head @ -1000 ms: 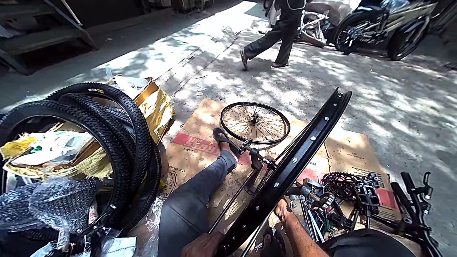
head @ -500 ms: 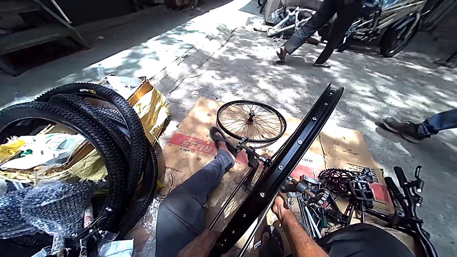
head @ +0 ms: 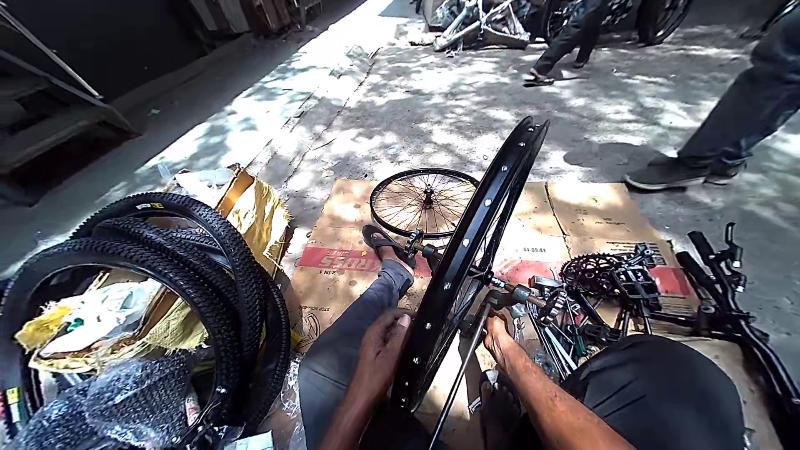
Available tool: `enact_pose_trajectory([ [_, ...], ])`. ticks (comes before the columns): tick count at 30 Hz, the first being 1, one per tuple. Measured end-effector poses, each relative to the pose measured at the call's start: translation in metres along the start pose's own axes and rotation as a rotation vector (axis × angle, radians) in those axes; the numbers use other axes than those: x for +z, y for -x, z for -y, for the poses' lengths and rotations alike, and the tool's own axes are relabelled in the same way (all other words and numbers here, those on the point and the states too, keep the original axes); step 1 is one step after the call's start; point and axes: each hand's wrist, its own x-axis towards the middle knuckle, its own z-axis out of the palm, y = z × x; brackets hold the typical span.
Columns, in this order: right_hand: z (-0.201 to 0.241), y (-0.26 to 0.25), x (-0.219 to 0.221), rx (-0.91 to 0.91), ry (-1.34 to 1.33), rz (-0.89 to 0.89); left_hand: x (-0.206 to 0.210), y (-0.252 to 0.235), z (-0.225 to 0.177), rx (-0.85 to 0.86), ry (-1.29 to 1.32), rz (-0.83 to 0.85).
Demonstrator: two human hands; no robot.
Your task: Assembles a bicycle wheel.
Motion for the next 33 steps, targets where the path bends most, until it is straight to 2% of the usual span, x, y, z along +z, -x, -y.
enact_pose_trajectory([
  [1, 0.005, 0.016, 0.003, -0.009, -0.004, -0.031, 0.003, -0.008, 0.017, -0.145, -0.041, 0.102],
  [3, 0.013, 0.052, 0.006, -0.001, -0.002, -0.089, 0.012, -0.012, 0.034, -0.292, -0.060, 0.239],
  [5, 0.022, 0.089, 0.003, -0.028, -0.004, -0.070, 0.020, -0.009, 0.030, -0.324, -0.026, 0.262],
  [7, 0.025, 0.125, -0.011, -0.177, 0.035, 0.032, 0.019, -0.008, 0.031, -0.331, 0.081, 0.268],
  [8, 0.024, 0.139, -0.022, -0.331, 0.117, 0.075, 0.018, -0.007, 0.026, -0.349, 0.181, 0.274],
  [10, 0.020, 0.156, -0.043, -0.817, 0.365, 0.168, 0.016, -0.003, 0.010, -0.351, 0.379, 0.278],
  [12, 0.028, 0.166, -0.051, -1.250, 0.526, 0.338, 0.014, 0.002, -0.006, -0.282, 0.512, 0.282],
  [13, 0.035, 0.171, -0.050, -1.397, 0.568, 0.419, 0.013, 0.005, -0.014, -0.228, 0.538, 0.271],
  [15, 0.050, 0.179, -0.041, -1.564, 0.596, 0.525, 0.010, 0.011, -0.025, -0.093, 0.544, 0.237],
  [18, 0.069, 0.185, -0.026, -1.644, 0.547, 0.551, 0.007, 0.017, -0.038, 0.067, 0.504, 0.202],
  [21, 0.082, 0.193, -0.015, -1.689, 0.497, 0.509, 0.010, 0.022, -0.053, 0.180, 0.440, 0.239],
  [25, 0.092, 0.216, -0.002, -1.629, 0.514, 0.397, 0.017, 0.022, -0.069, 0.305, 0.344, 0.166],
  [29, 0.100, 0.229, 0.001, -1.610, 0.448, 0.426, 0.024, 0.015, -0.079, 0.345, 0.334, 0.129],
  [33, 0.105, 0.219, -0.002, -1.761, 0.513, 0.407, 0.022, 0.012, -0.086, 0.323, 0.343, 0.134],
])
